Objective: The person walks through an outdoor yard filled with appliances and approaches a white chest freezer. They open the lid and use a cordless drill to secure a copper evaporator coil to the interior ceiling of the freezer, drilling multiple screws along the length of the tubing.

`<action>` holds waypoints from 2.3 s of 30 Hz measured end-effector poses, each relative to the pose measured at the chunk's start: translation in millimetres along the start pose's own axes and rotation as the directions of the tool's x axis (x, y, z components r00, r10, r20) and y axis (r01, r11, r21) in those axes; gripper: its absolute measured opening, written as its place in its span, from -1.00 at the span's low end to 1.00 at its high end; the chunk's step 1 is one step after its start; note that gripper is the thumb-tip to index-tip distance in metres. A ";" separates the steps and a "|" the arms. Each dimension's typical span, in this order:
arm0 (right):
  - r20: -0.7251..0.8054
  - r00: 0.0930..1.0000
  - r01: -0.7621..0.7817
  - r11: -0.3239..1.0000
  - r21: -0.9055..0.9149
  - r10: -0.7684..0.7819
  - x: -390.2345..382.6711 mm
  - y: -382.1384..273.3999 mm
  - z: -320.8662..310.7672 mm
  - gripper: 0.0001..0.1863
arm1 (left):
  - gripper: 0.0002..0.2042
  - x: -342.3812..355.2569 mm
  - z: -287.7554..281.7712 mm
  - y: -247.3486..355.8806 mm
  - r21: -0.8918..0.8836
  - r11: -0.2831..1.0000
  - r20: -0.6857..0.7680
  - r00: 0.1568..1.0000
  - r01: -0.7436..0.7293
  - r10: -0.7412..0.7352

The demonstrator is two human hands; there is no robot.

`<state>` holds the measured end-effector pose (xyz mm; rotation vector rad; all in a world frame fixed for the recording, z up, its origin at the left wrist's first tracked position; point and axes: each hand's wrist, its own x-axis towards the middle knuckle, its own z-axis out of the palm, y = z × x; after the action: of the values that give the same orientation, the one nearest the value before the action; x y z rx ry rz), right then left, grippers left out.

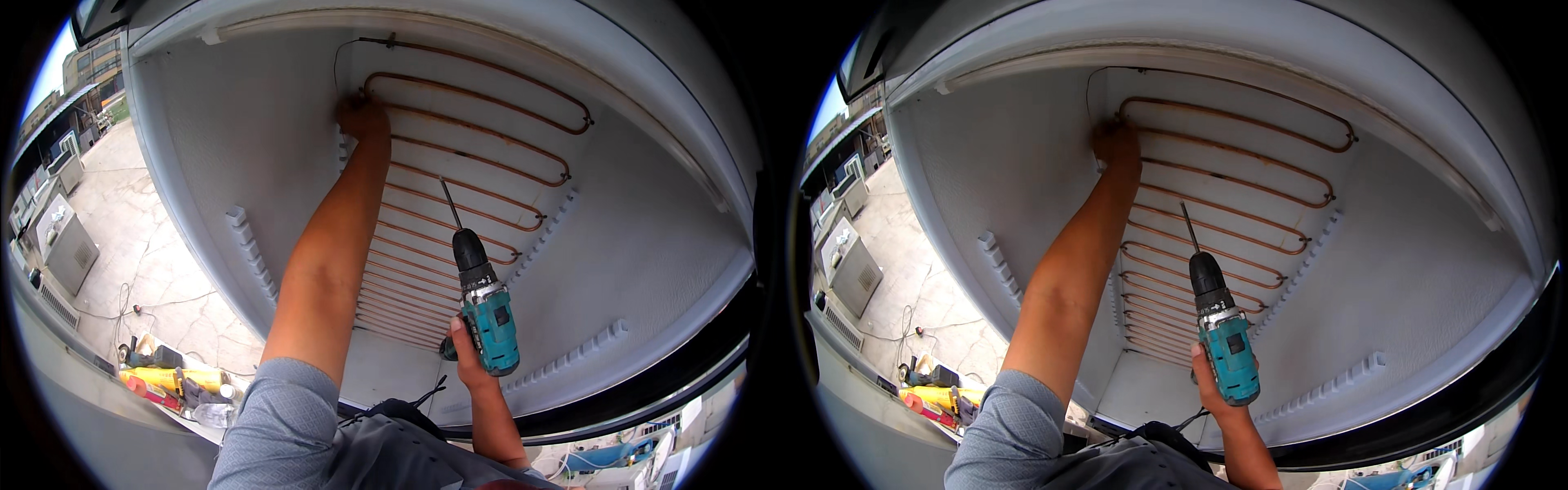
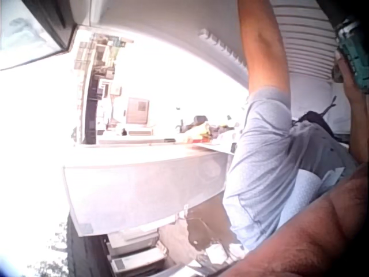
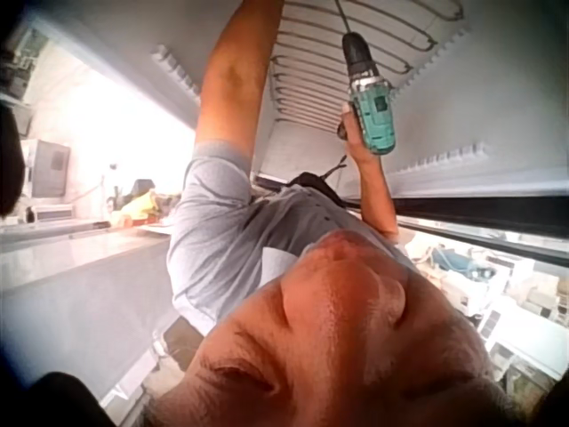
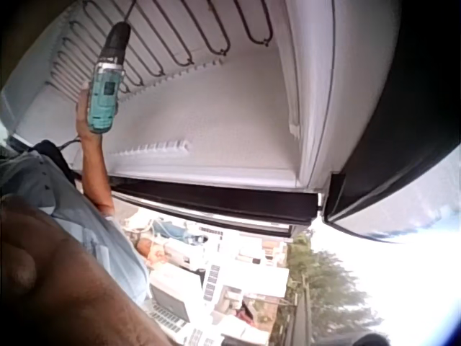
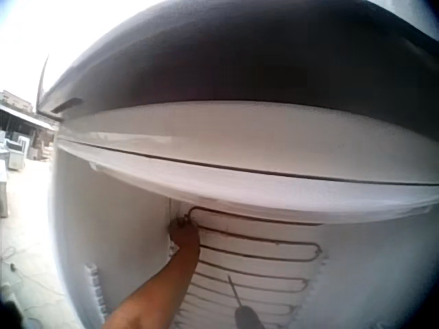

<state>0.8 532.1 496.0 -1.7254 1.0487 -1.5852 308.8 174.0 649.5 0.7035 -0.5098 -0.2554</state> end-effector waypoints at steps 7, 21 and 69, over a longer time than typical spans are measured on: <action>0.040 0.999 0.028 0.999 -0.020 -0.027 2.0 7.2 -3.1 -0.82 | -0.94 -3.3 10.0 9.2 0.035 0.994 -0.056 0.993 -0.106 0.108; 0.037 0.999 0.038 0.998 -0.041 -0.036 5.5 6.3 -2.6 -0.82 | -0.95 -10.9 2.5 10.8 0.182 0.910 -0.023 0.924 -0.372 0.382; 0.154 0.987 0.067 0.982 -0.179 -0.039 171.1 -84.9 98.5 -0.71 | -0.74 -49.2 -18.4 30.4 0.190 0.895 0.134 0.914 -0.404 0.384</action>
<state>110.8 423.8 645.4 -1.9772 1.1115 -1.4017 278.4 225.8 640.4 0.7818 -0.7646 0.1530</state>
